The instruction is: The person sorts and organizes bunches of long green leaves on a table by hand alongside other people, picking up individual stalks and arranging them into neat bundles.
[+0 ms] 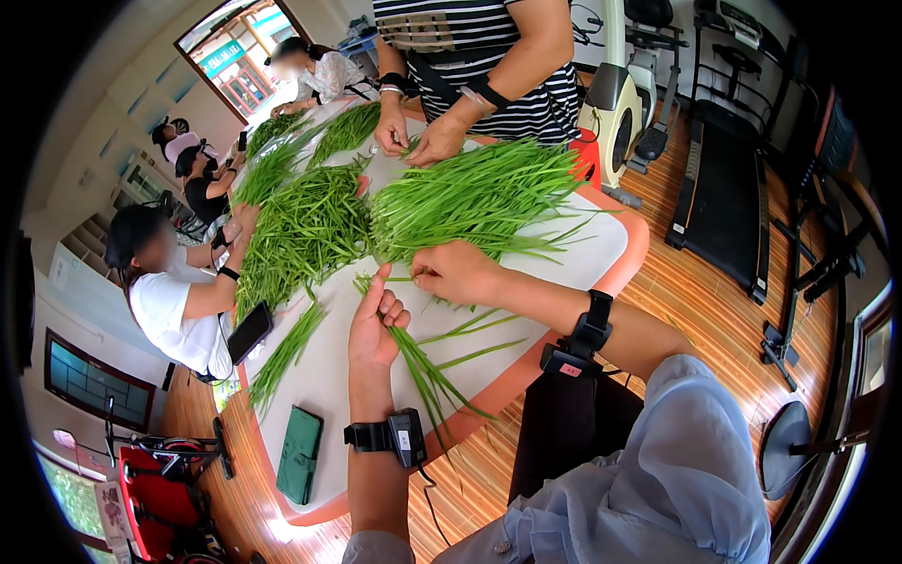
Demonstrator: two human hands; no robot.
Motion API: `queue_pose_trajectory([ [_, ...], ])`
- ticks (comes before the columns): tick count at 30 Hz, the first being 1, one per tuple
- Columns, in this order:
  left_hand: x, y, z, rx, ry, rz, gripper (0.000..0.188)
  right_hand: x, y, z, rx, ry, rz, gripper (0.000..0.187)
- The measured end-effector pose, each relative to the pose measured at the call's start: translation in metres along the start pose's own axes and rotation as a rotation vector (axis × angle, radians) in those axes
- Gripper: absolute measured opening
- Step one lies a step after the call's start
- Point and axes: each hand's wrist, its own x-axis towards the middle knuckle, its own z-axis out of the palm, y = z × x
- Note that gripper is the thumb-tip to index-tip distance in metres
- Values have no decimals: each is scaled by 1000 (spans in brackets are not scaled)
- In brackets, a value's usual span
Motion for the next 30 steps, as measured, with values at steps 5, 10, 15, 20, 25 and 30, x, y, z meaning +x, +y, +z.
queue_pose_trajectory([
  [5, 5, 0, -10, 18, -29, -6, 25, -9, -3, 3, 79, -57, 23, 19],
  [10, 4, 0, -4, 24, 127, 58, 23, -23, 1, -16, 154, -259, 105, 19],
  [15, 4, 4, -11, -183, 81, 59, 19, -25, 7, -35, -61, 29, 16, 17],
  [20, 6, 5, -15, -165, 65, 4, 18, 1, 15, -17, -398, 194, -180, 9],
  [25, 4, 6, -7, -132, 73, -22, 20, 17, 24, 2, -660, 213, -96, 8],
  [30, 2, 6, -12, -102, 43, -30, 25, 22, 21, -3, -432, 165, -49, 9],
])
